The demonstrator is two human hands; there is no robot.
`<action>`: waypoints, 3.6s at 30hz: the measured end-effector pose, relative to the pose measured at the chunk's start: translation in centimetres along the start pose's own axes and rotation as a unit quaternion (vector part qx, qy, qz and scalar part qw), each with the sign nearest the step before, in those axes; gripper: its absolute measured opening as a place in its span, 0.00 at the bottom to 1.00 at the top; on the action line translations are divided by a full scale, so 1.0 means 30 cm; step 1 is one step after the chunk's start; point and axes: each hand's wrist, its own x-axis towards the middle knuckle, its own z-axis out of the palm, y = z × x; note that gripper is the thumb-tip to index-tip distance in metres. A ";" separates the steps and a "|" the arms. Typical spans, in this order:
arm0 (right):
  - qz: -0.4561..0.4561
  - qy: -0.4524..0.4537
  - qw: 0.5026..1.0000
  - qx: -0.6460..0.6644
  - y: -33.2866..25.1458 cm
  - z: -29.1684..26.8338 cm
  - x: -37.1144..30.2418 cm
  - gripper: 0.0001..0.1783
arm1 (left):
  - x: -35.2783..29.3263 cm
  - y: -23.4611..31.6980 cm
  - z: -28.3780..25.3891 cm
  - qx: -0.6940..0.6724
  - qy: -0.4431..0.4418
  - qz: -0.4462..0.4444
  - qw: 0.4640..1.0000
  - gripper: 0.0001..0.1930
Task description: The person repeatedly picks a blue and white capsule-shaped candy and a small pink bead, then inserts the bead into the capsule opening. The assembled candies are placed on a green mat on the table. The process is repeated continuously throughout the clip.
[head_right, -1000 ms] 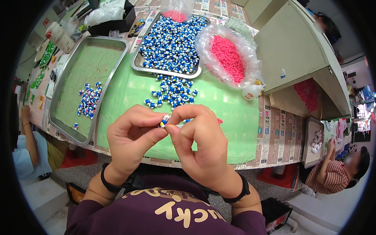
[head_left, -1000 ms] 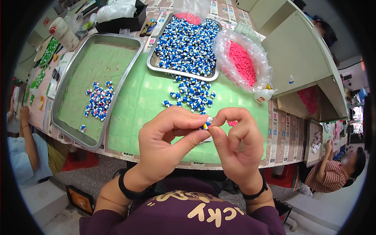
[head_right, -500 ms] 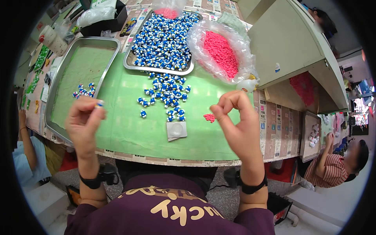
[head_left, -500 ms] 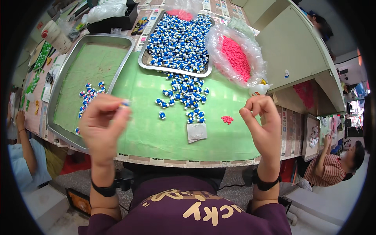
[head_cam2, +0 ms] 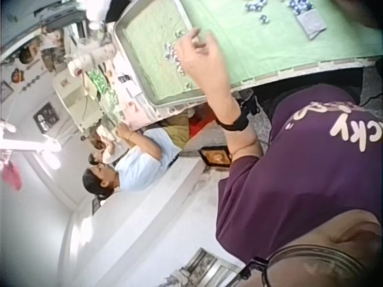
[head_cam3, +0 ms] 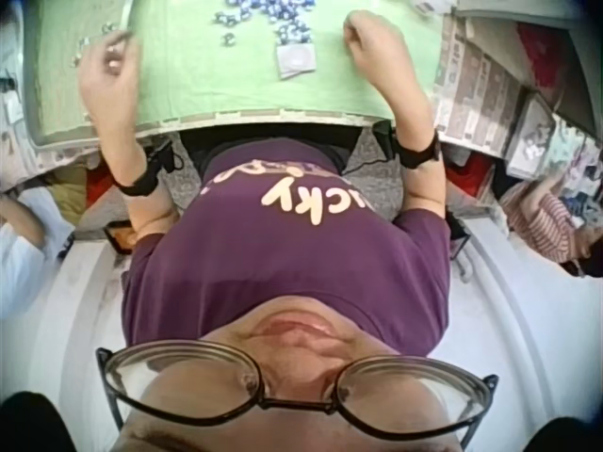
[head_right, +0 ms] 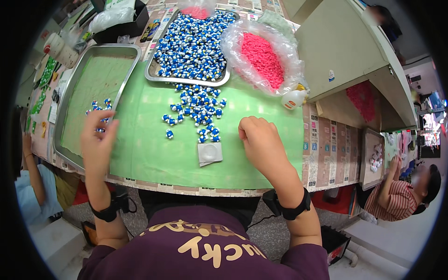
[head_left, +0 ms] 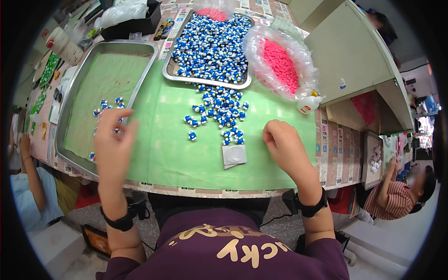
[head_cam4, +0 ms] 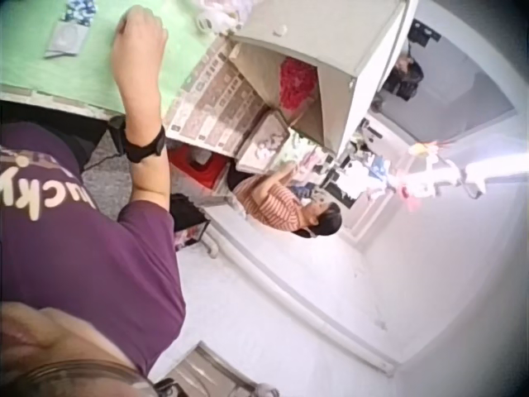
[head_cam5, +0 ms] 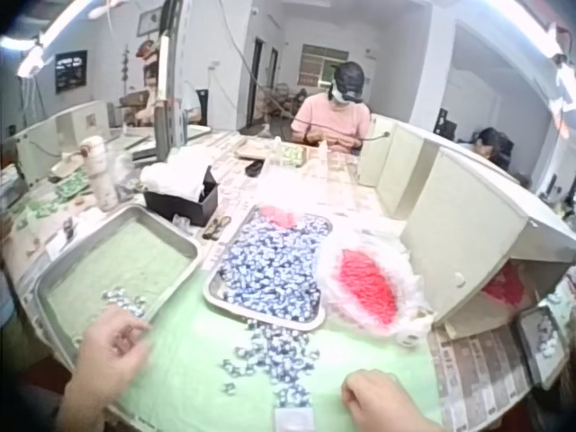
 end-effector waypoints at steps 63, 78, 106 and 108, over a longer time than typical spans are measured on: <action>-0.163 -0.014 0.984 0.075 -0.168 -0.076 0.008 0.13 | -0.079 0.169 0.170 -0.520 -0.280 -0.106 0.800 0.13; -0.127 -0.014 0.983 0.129 -0.180 -0.072 0.006 0.15 | -0.090 0.157 0.174 -0.594 -0.294 -0.148 0.734 0.14; -0.050 0.138 0.893 0.426 -0.318 -0.062 -0.006 0.19 | -0.146 0.279 0.201 -0.462 -0.093 0.133 0.872 0.12; -0.033 0.104 0.880 0.463 -0.304 -0.066 -0.005 0.20 | -0.140 0.270 0.198 -0.463 -0.102 0.142 0.869 0.13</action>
